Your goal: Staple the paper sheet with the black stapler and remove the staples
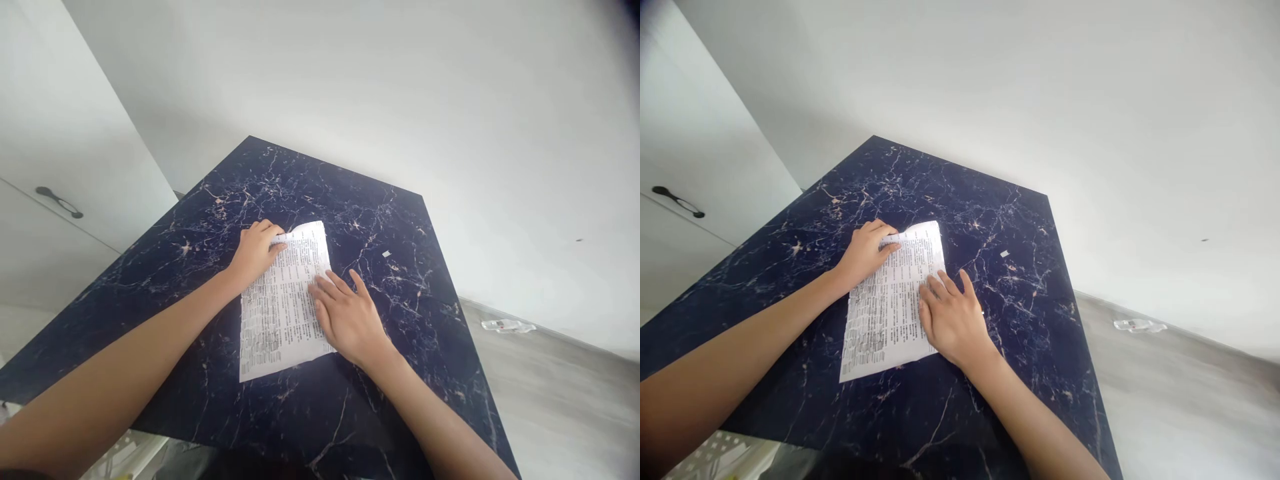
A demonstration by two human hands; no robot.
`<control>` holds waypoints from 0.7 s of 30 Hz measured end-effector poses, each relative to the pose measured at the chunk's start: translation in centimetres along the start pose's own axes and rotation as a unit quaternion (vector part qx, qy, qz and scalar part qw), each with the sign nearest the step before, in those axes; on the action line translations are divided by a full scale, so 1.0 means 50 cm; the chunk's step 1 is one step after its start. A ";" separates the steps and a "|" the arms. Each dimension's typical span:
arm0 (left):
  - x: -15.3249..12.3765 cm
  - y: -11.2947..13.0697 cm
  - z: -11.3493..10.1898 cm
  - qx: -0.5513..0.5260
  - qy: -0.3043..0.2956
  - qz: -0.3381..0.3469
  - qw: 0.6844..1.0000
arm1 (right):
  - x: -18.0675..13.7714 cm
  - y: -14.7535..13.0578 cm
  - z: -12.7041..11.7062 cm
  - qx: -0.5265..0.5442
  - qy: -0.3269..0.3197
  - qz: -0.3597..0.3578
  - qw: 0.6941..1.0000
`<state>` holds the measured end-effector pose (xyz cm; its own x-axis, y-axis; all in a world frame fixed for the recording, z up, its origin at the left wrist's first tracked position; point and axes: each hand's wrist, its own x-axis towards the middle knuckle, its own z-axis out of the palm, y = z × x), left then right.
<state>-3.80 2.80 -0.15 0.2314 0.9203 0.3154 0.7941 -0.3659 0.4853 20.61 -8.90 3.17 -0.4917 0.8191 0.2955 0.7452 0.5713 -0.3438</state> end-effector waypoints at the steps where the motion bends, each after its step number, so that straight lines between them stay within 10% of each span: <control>1: 0.000 0.002 0.000 0.001 0.002 0.003 1.000 | 0.001 -0.007 0.016 -0.016 0.003 0.002 1.000; 5: -0.001 0.010 -0.005 0.001 -0.003 0.003 1.000 | 0.006 -0.017 0.039 -0.039 0.036 0.021 0.998; 16: 0.002 -0.003 0.002 0.005 -0.008 0.012 1.000 | -0.015 0.182 -0.133 0.141 -0.220 -0.060 0.964; 21: 0.001 -0.003 0.002 0.011 -0.021 0.017 1.000 | -0.035 0.257 -0.134 0.141 -0.113 0.090 0.979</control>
<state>-3.87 2.92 -0.28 0.2809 0.9125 0.2974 0.7975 -0.3943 0.4566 34.06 -3.32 4.21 -0.4735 0.8807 0.0137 0.6913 0.3812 -0.6138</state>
